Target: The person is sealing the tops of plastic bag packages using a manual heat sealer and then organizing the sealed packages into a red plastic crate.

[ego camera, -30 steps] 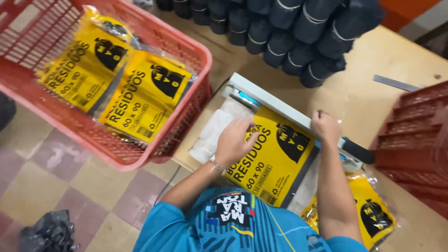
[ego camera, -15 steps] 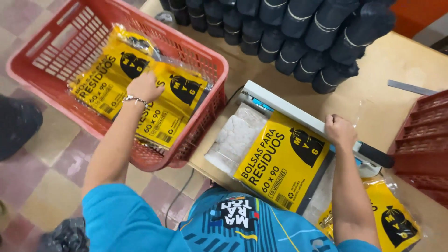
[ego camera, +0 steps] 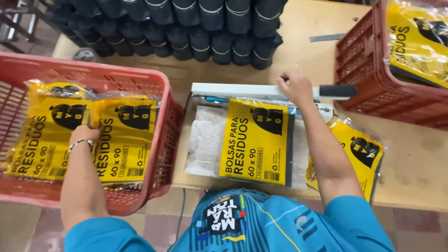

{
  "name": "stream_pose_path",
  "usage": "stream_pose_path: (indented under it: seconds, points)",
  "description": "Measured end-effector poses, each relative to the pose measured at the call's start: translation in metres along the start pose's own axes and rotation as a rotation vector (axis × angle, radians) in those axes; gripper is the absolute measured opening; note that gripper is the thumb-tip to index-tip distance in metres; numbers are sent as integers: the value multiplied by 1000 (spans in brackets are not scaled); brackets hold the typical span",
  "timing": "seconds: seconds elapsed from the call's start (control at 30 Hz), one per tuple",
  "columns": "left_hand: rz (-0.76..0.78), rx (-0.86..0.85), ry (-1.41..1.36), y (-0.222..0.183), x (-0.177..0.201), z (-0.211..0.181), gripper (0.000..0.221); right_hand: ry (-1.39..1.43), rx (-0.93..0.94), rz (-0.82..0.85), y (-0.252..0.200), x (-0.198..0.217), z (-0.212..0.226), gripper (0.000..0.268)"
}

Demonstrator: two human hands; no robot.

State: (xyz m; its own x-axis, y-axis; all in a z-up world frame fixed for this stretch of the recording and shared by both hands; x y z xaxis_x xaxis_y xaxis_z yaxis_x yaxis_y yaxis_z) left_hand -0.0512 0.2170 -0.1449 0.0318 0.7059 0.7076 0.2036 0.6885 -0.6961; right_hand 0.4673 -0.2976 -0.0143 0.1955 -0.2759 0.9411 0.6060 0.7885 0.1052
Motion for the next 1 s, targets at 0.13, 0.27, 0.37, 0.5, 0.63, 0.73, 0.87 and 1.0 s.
stream_pose_path:
  seconds: [0.13,0.27,0.37,0.5,0.63,0.73,0.87,1.0]
  points:
    - [-24,-92,45,16,1,-4,38,-57,312,-314,-57,48,75,12]
    - [-62,-184,-151,-2,10,-13,37,-176,65,-394,-117,31,78,13]
    - [-48,-170,-273,-21,15,-21,49,73,-519,-25,-136,6,40,39]
    - [105,-131,-189,-39,4,-33,56,474,-874,345,-164,-22,46,42]
    - [112,-171,-92,-43,2,-41,49,635,-841,358,-171,-60,46,36]
    - [97,-204,-75,-44,6,-40,52,471,-615,195,-179,-74,30,24]
    - [-97,-305,17,-47,36,-50,44,884,-733,159,-216,-29,27,24]
    - [-231,-654,-215,-22,73,-26,39,817,-898,119,-277,8,-43,41]
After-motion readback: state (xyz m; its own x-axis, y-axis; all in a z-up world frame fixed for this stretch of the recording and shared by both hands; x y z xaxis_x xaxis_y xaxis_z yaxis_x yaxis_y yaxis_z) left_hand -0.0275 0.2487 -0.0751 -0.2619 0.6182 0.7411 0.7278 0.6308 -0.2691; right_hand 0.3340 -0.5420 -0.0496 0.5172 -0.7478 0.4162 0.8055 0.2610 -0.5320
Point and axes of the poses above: each hand's wrist, its own y-axis towards the middle knuckle, its own x-axis out of the back of the hand, z = x × y, the point moved 8 cm from there along y, towards the middle knuckle, and after that the axes turned 13 degrees about z, right-handed, at the moved point
